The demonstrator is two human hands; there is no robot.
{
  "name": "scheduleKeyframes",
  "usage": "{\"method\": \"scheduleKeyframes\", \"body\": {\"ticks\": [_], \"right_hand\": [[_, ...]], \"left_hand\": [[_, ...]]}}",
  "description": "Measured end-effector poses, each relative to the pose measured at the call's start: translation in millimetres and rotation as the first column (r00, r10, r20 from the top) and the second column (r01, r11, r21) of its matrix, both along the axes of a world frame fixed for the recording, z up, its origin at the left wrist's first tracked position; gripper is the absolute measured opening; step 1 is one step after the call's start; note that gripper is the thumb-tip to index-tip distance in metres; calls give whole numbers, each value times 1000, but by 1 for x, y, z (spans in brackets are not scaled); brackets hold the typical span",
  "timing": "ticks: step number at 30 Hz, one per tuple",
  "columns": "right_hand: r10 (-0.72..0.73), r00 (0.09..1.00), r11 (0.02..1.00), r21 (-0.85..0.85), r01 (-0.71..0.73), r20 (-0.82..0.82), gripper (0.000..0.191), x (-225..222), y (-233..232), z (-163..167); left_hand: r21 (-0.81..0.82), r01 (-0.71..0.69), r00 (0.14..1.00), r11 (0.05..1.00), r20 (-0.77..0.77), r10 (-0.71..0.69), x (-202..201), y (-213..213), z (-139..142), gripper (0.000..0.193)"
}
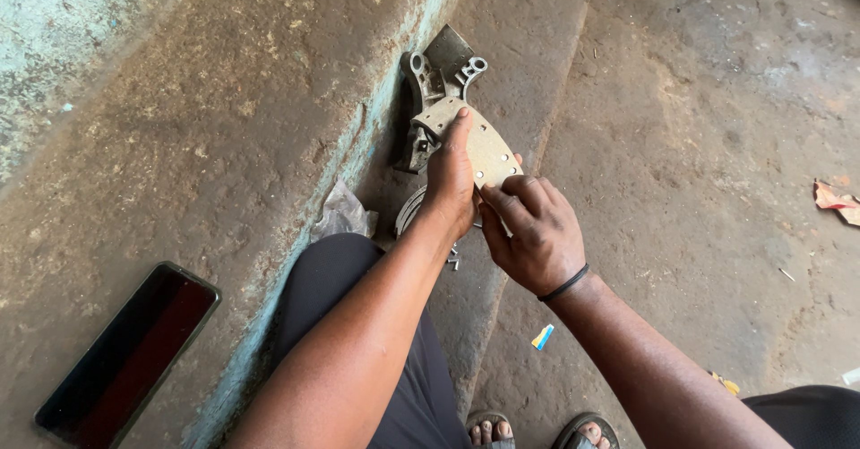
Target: The person sits on the floor and assembles curved metal plates with small metal pins. They pick up a plate, insert pins into holes, and place the assembled piece aside. The process is repeated with another plate.
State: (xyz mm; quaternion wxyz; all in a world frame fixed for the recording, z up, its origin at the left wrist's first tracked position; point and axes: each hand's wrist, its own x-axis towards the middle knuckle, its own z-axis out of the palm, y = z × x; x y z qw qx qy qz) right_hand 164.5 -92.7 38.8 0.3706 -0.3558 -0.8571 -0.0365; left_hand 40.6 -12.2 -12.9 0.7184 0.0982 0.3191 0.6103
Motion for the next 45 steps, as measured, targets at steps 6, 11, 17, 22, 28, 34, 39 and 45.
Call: {"method": "scheduleKeyframes", "body": {"ticks": [6, 11, 17, 22, 28, 34, 39, 45], "right_hand": [[-3, 996, 997, 72, -4, 94, 22, 1, -3, 1], [-40, 987, 998, 46, 34, 157, 26, 2, -3, 2], [-63, 979, 997, 46, 56, 191, 27, 4, -4, -1], [-64, 994, 996, -50, 68, 92, 22, -1, -5, -5], [18, 999, 992, -128, -13, 39, 43, 6, -3, -17], [30, 949, 911, -400, 103, 315, 9, 15, -2, -54], [63, 925, 901, -420, 108, 374, 11, 16, -2, -72], [136, 875, 868, -482, 121, 465, 11, 11, -6, -73]], "left_hand": [[9, 6, 1000, 1000, 28, -6, 0, -2, 3, 62], [25, 21, 1000, 999, -23, -20, -2, -6, 9, 62], [91, 27, 997, 995, -73, -21, -3, -11, 10, 62], [168, -17, 994, 986, -104, 35, -1, -14, 6, 57], [325, -163, 967, 932, -136, 216, -15, -6, 17, 58], [272, -239, 926, 932, -223, 303, -33, -14, 33, 73], [335, -248, 827, 909, -415, 379, -38, -26, 46, 83], [427, -492, 691, 759, -339, 638, -98, -2, 59, 79]]}}
